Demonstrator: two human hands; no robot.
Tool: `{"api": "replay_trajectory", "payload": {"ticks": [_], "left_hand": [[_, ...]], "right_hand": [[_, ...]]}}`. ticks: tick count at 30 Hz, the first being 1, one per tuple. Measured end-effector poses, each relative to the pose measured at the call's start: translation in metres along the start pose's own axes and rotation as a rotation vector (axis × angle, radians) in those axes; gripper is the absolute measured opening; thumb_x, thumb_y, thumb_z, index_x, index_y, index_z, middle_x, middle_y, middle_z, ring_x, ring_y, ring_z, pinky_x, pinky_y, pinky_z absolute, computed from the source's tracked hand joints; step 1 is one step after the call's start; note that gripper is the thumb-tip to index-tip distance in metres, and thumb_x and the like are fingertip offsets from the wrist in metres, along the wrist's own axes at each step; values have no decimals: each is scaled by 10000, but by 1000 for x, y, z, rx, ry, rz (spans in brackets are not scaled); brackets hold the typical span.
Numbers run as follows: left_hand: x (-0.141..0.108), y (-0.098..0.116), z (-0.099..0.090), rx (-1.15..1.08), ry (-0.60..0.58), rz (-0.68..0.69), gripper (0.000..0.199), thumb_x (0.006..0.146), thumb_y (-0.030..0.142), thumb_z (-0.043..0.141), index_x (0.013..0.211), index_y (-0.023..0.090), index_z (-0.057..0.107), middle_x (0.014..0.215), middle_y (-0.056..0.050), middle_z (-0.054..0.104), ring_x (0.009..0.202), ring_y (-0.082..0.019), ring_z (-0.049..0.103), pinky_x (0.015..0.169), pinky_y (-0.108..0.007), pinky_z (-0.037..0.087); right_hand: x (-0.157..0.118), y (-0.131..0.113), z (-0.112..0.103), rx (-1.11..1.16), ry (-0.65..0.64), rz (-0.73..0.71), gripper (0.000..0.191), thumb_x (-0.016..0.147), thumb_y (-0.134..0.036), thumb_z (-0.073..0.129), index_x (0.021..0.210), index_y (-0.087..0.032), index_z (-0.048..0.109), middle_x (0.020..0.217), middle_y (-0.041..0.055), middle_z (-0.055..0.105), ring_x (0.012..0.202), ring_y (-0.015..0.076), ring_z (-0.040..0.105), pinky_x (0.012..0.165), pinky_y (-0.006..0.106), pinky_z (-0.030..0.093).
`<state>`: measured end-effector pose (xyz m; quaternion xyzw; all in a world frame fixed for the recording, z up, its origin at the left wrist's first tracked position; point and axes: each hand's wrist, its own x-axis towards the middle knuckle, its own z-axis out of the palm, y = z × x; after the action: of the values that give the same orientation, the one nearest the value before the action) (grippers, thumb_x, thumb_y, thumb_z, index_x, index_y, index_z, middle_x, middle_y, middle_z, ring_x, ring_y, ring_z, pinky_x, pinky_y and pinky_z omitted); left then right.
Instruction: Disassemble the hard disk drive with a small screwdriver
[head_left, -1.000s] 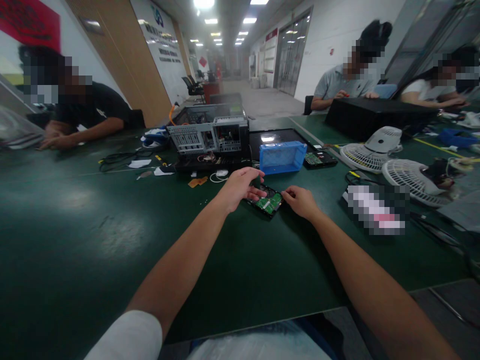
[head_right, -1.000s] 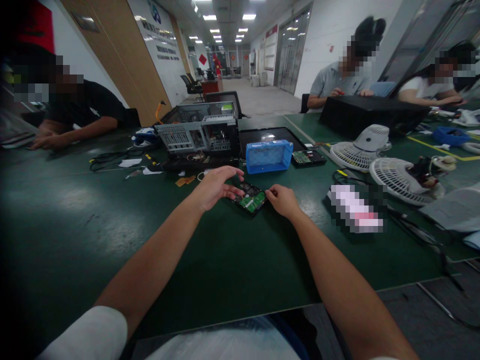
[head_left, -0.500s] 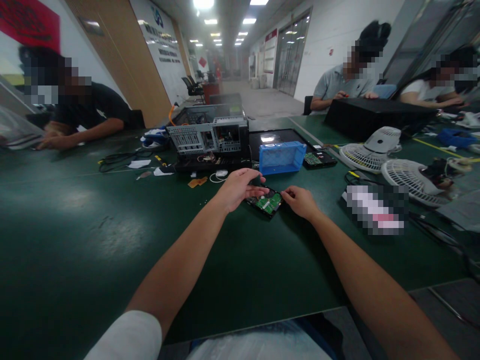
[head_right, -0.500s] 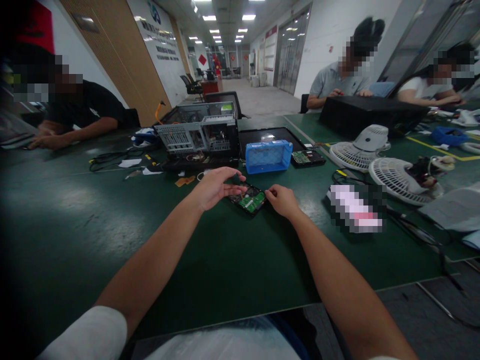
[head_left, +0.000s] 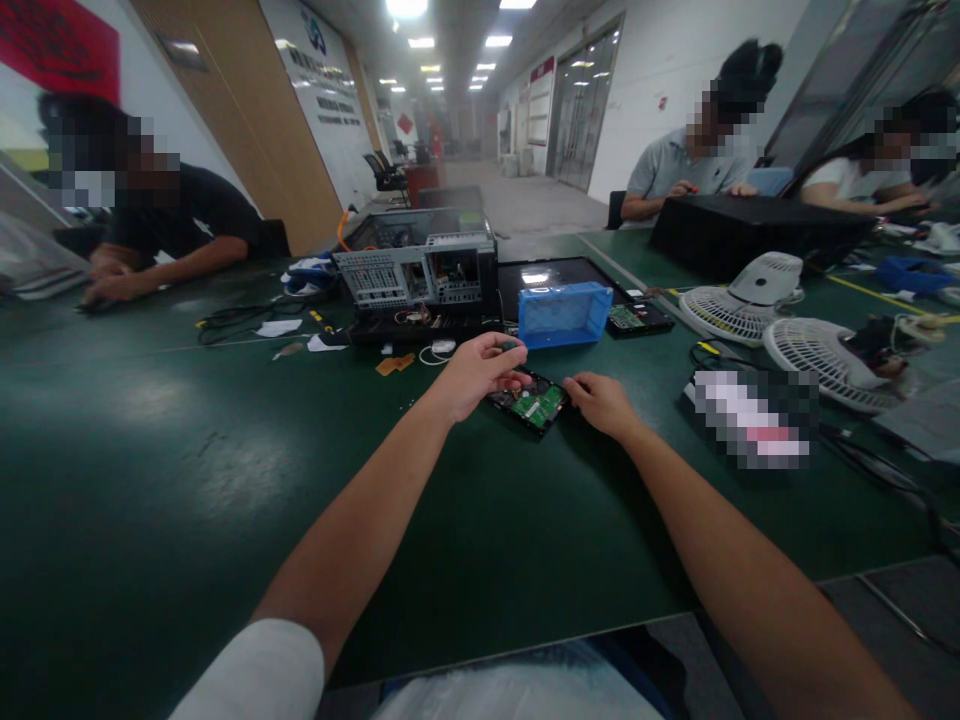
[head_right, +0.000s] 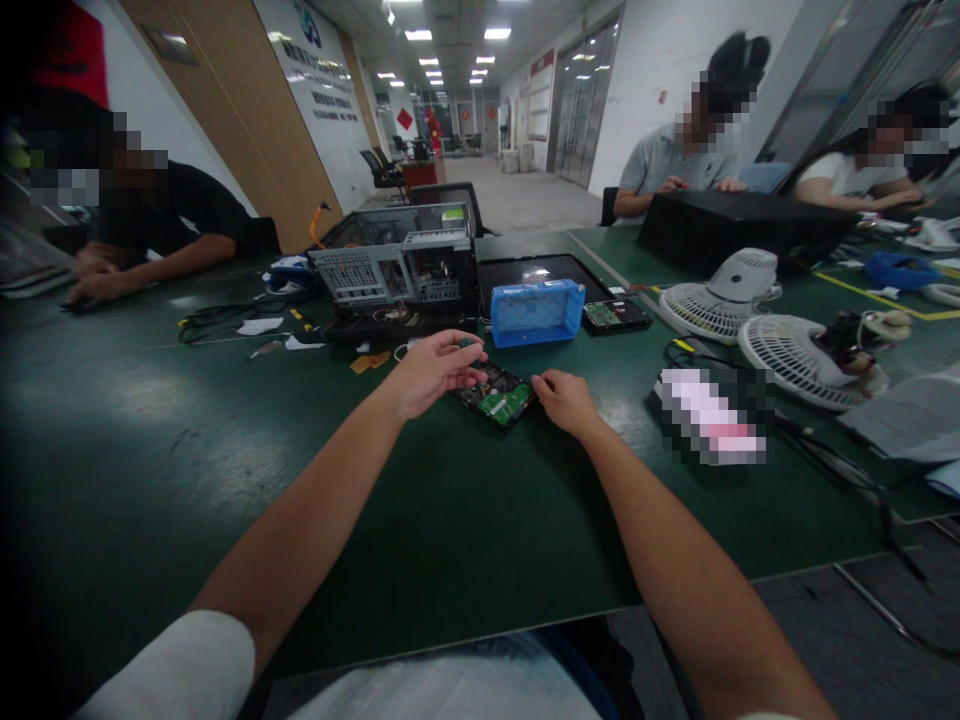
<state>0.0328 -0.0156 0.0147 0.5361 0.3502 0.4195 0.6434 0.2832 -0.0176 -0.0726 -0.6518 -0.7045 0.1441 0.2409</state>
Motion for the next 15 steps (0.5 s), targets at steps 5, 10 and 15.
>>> {"api": "replay_trajectory", "payload": {"ticks": [5,10,15], "left_hand": [[0,8,-11,18,-21,32,274,864,276,751,1090,154,656,1043,-100,706,767,-139,721,658,-232,556],[-4,33,-39,58,73,174,318,873,423,723,1061,169,684,1056,-91,730,625,-77,633,494,-177,438],[-7,45,-73,177,245,227,312,860,451,721,884,149,642,802,-64,702,678,-133,660,624,-235,524]], "right_hand": [[0,-1,-1,-9,-1,0,397,990,-458,447,766,-219,671,733,30,697,675,167,597,622,264,363],[-1,-2,-1,-9,0,-3,369,988,-440,464,803,-217,691,772,42,711,696,172,608,630,269,380],[-2,-5,1,-42,86,-1,321,956,-467,536,932,-208,723,911,71,719,800,196,633,721,293,436]]}}
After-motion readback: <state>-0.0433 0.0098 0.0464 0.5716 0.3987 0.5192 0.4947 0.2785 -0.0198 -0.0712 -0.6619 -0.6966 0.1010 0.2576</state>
